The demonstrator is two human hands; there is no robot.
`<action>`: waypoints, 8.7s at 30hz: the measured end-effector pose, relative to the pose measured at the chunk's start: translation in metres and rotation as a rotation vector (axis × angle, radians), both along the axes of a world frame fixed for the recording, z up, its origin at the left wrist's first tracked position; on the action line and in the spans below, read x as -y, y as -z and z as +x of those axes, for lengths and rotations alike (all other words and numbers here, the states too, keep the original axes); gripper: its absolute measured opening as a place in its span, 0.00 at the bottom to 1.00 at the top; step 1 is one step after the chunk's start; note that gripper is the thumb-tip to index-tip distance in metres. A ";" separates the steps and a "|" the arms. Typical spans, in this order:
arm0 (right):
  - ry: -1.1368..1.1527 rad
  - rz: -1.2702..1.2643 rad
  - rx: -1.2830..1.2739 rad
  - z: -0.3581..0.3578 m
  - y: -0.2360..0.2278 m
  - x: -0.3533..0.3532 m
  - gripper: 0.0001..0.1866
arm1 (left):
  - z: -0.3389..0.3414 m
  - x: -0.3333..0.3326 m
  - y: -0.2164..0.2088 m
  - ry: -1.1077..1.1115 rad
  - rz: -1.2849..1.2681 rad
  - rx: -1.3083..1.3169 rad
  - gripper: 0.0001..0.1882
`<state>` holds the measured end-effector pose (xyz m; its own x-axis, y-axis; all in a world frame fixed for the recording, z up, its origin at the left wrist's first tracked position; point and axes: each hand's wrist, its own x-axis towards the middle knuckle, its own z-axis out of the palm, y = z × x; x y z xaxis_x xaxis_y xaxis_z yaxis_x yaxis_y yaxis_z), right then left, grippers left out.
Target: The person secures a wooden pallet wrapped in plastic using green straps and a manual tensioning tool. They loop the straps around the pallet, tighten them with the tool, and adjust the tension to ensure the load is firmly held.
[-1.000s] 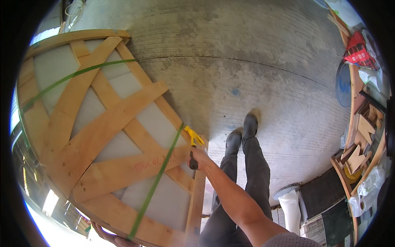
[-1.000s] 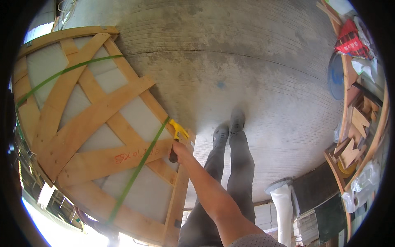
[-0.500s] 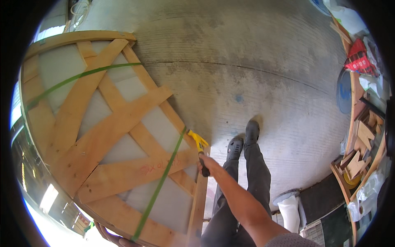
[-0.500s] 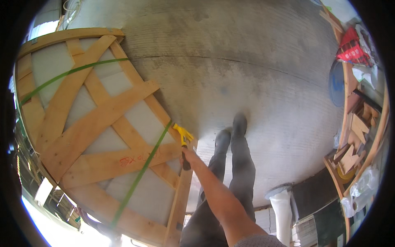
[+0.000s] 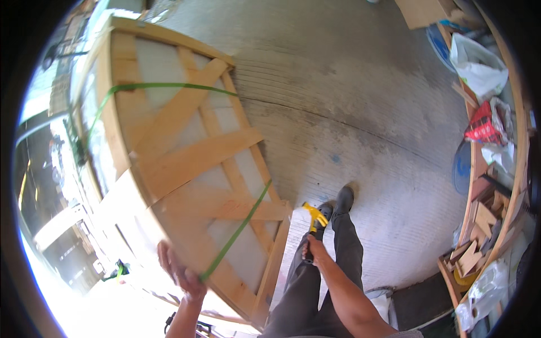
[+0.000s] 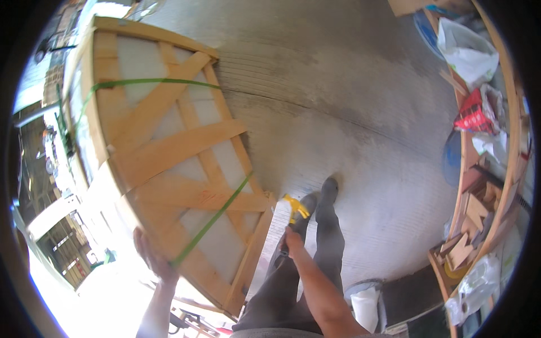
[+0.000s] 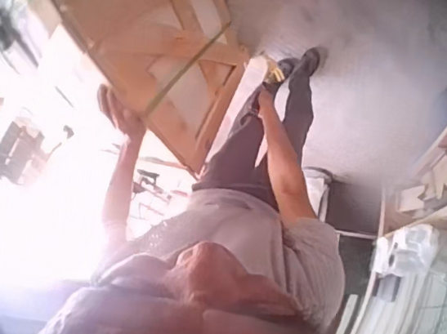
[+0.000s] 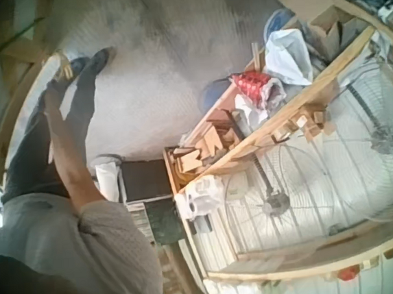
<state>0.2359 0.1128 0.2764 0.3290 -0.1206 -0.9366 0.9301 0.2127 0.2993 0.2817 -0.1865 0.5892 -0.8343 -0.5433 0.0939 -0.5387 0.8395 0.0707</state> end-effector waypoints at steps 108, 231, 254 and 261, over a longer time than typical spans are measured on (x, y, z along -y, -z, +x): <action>-0.465 0.498 -1.101 0.529 -0.370 0.261 0.22 | 1.255 -0.114 0.019 -1.724 1.313 -0.983 0.13; 0.391 0.993 -1.702 0.584 -0.541 0.625 0.08 | 0.691 0.477 -0.110 0.320 1.535 0.587 0.22; 0.401 0.858 -1.786 0.598 -0.515 0.617 0.08 | 0.676 0.493 -0.084 0.528 1.242 0.626 0.27; 0.404 0.779 -1.703 0.601 -0.532 0.627 0.11 | 0.569 0.621 -0.096 0.223 1.573 0.130 0.12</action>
